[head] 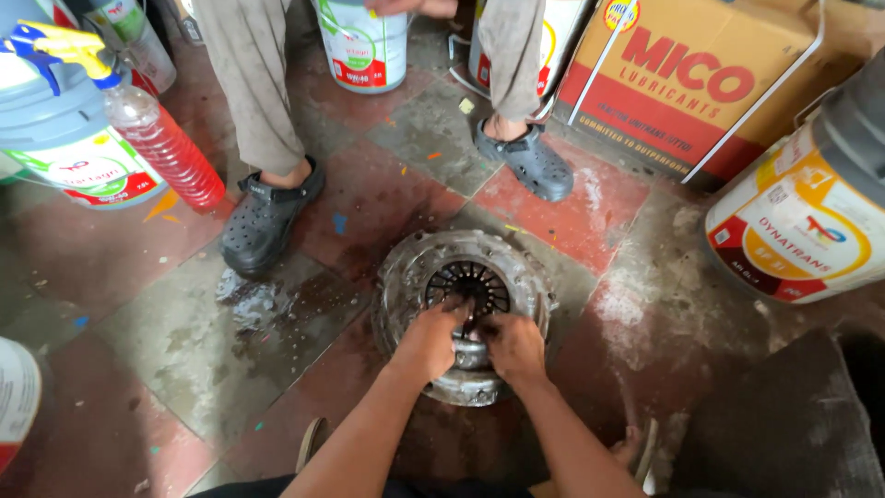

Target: Cleaning and inspecting a vehicle clutch plate assembly.

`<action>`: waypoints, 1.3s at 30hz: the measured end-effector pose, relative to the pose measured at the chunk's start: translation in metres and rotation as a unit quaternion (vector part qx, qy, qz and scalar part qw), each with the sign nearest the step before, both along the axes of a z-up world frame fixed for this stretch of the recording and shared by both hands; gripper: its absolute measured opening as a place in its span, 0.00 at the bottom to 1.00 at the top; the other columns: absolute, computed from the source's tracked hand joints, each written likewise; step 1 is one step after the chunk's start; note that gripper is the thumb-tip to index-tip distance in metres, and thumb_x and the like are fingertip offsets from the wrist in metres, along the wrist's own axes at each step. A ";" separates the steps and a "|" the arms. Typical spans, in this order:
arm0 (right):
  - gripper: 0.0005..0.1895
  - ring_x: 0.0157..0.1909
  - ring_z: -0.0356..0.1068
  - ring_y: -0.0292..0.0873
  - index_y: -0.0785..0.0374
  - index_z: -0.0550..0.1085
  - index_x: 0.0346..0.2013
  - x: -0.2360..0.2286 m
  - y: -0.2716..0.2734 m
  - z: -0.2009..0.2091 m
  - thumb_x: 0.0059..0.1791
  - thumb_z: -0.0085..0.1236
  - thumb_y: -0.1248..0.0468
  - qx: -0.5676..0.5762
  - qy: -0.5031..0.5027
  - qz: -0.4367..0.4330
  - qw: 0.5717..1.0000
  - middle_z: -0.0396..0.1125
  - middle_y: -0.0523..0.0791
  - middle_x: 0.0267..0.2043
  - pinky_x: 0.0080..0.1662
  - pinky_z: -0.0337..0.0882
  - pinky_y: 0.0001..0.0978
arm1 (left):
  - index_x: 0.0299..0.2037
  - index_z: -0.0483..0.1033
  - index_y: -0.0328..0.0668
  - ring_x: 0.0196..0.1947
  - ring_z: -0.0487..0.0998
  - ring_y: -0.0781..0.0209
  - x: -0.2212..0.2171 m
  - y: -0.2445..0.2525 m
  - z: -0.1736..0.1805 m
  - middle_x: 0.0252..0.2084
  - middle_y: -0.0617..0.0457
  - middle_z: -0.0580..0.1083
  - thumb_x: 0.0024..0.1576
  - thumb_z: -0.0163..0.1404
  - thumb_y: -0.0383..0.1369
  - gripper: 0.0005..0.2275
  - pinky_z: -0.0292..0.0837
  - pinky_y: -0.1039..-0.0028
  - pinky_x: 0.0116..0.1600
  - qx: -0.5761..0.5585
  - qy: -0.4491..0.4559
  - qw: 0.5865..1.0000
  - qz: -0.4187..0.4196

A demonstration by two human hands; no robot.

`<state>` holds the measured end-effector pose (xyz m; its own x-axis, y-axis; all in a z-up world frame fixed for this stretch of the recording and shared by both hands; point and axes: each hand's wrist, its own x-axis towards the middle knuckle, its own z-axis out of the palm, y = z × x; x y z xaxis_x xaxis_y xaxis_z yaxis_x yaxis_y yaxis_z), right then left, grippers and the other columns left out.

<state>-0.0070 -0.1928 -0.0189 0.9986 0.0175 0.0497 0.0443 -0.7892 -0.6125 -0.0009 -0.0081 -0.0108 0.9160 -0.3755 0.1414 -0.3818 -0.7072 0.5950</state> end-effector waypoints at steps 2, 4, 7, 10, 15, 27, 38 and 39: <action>0.11 0.40 0.76 0.54 0.56 0.83 0.35 -0.010 0.014 -0.001 0.40 0.60 0.64 -0.071 -0.075 -0.005 0.995 0.77 0.49 0.36 0.42 0.74 0.46 | 0.64 0.71 0.52 0.57 0.73 0.39 0.003 0.004 0.006 0.60 0.40 0.71 0.45 0.52 0.17 0.33 0.69 0.58 0.60 -0.053 0.030 0.998 0.022; 0.13 0.39 0.75 0.56 0.59 0.82 0.35 -0.016 0.025 0.000 0.37 0.60 0.66 -0.142 -0.154 -0.007 0.978 0.76 0.50 0.36 0.39 0.72 0.48 | 0.67 0.70 0.55 0.54 0.77 0.40 0.006 0.008 0.012 0.56 0.39 0.75 0.47 0.48 0.16 0.35 0.74 0.60 0.56 -0.106 0.055 0.992 0.045; 0.08 0.39 0.75 0.56 0.58 0.81 0.36 -0.015 0.027 0.002 0.45 0.59 0.64 0.003 -0.258 -0.072 0.963 0.76 0.50 0.37 0.42 0.73 0.46 | 0.63 0.74 0.52 0.51 0.77 0.38 0.012 0.015 0.014 0.51 0.37 0.77 0.45 0.51 0.16 0.32 0.75 0.58 0.53 -0.160 -0.002 0.979 0.129; 0.07 0.36 0.79 0.50 0.54 0.84 0.33 -0.014 0.021 0.010 0.44 0.60 0.61 0.098 -0.056 -0.095 0.989 0.78 0.48 0.33 0.42 0.75 0.42 | 0.59 0.77 0.53 0.51 0.80 0.43 0.011 0.017 0.004 0.48 0.41 0.80 0.52 0.53 0.23 0.23 0.75 0.61 0.58 -0.087 0.109 0.968 0.209; 0.09 0.37 0.74 0.56 0.59 0.83 0.34 -0.022 0.036 0.001 0.42 0.59 0.65 -0.082 -0.210 -0.051 0.973 0.75 0.51 0.33 0.38 0.71 0.46 | 0.60 0.75 0.50 0.62 0.69 0.42 0.009 0.010 0.010 0.64 0.44 0.69 0.44 0.53 0.19 0.30 0.55 0.49 0.68 -0.057 0.012 0.991 0.122; 0.07 0.36 0.75 0.55 0.54 0.82 0.36 -0.016 0.039 -0.007 0.44 0.64 0.59 -0.014 -0.209 -0.104 0.972 0.76 0.49 0.35 0.38 0.73 0.47 | 0.57 0.76 0.47 0.52 0.76 0.37 0.012 0.008 0.021 0.62 0.43 0.71 0.52 0.51 0.22 0.21 0.67 0.53 0.61 -0.061 0.041 0.989 0.130; 0.07 0.35 0.75 0.56 0.52 0.81 0.37 -0.006 0.008 -0.012 0.45 0.60 0.63 -0.026 -0.230 -0.002 0.973 0.75 0.49 0.34 0.38 0.72 0.49 | 0.56 0.77 0.45 0.51 0.76 0.35 0.006 0.008 0.032 0.56 0.38 0.73 0.48 0.49 0.18 0.24 0.72 0.53 0.55 -0.061 0.021 0.991 0.116; 0.06 0.35 0.76 0.54 0.51 0.80 0.36 -0.001 -0.002 -0.023 0.45 0.60 0.62 0.004 -0.211 0.044 0.977 0.76 0.48 0.35 0.38 0.73 0.48 | 0.56 0.78 0.46 0.50 0.77 0.35 0.004 0.011 0.031 0.54 0.38 0.76 0.48 0.48 0.18 0.24 0.72 0.53 0.55 -0.057 0.026 0.991 0.118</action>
<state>-0.0079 -0.1948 -0.0422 0.8842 0.0998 0.4564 0.3609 -0.7662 -0.5316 0.0027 0.0026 0.0201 0.9837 -0.1341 0.1199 -0.1797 -0.7007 0.6904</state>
